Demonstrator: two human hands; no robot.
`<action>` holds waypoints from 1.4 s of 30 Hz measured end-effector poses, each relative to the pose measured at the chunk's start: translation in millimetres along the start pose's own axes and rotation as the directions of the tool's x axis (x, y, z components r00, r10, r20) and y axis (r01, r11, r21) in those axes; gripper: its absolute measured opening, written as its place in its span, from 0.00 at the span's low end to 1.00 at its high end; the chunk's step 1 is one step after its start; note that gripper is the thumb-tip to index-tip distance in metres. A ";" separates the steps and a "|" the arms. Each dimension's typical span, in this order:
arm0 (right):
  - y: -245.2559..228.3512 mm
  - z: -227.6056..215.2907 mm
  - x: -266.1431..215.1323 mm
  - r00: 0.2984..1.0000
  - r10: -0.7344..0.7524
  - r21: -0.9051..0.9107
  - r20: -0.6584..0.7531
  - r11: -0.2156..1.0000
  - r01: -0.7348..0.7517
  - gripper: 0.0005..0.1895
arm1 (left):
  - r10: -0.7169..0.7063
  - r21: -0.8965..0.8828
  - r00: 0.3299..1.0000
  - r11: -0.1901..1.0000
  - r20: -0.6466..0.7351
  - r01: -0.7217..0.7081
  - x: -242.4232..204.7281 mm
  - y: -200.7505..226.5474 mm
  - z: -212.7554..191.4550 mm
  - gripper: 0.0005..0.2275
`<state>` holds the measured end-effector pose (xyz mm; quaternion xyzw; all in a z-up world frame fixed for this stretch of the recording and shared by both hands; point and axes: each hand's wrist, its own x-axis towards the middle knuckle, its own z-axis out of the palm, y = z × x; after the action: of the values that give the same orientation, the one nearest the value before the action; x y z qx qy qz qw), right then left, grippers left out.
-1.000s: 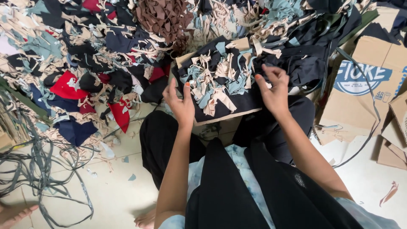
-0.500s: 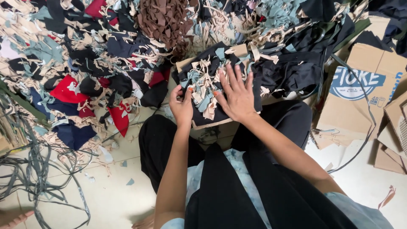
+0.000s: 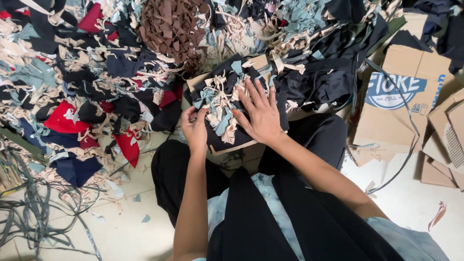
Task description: The person sits on the floor and folds various pieces of dark fabric onto a cardboard template. They repeatedly pick up fabric scraps, fold them, and stack them on the template, occasionally smoothing the pile with their hands.
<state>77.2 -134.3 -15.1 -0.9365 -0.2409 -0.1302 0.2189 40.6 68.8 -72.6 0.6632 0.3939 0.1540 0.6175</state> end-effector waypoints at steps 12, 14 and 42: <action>31.2 -26.2 14.7 0.998 -0.033 0.214 -0.047 0.976 0.042 0.26 | 0.037 0.045 0.999 0.998 -0.032 -0.036 5.4 37.5 -11.6 0.13; 33.5 -30.7 19.4 0.999 -0.035 0.218 -0.038 0.975 0.043 0.24 | 0.071 0.080 0.996 0.995 -0.061 -0.066 10.8 41.6 -12.2 0.10; 114.6 86.0 268.0 0.806 0.014 0.128 0.592 0.986 -0.111 0.18 | -0.185 0.586 0.724 0.731 0.664 -0.350 208.4 83.2 210.8 0.19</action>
<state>375.2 -78.4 -36.2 -0.9180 -0.2752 0.1931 0.2101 347.7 76.3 -93.2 0.8668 0.1330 -0.2260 0.4240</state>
